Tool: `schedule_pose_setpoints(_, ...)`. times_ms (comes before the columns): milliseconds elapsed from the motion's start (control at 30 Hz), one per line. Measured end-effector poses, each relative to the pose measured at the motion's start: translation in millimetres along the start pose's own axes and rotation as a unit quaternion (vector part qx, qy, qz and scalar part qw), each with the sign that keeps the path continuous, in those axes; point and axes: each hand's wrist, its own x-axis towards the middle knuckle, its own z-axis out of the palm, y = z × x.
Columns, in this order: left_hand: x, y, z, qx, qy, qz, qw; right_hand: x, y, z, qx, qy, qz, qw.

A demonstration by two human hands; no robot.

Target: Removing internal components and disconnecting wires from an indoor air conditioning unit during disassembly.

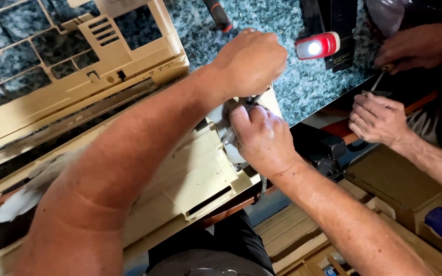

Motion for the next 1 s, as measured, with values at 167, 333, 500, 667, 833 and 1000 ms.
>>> schedule_pose_setpoints(167,-1.1,0.6,-4.3,-0.028,-0.028,-0.024,0.999,0.4,0.8,0.5,0.008,-0.017,-0.005,1.0)
schedule_pose_setpoints(333,-3.0,1.1,-2.2,-0.014,-0.019,-0.016,1.0,1.0,-2.0,0.0,0.004,-0.02,0.007,1.0)
schedule_pose_setpoints(500,-1.2,1.5,0.4,0.03,-0.003,-0.004,1.0,1.2,-1.5,0.9,0.0,-0.027,0.01,1.0)
schedule_pose_setpoints(667,-1.6,4.4,-2.4,0.06,-0.001,-0.001,0.998,2.2,-1.4,1.7,-0.026,-0.006,-0.002,1.0)
schedule_pose_setpoints(833,-2.1,3.6,-2.6,0.053,0.0,-0.001,0.999,5.1,-3.1,-0.5,0.015,-0.036,0.026,0.999)
schedule_pose_setpoints(1000,-2.8,6.5,-1.7,0.05,0.009,-0.014,0.999,6.8,-8.0,-2.7,0.066,-0.051,0.074,0.994)
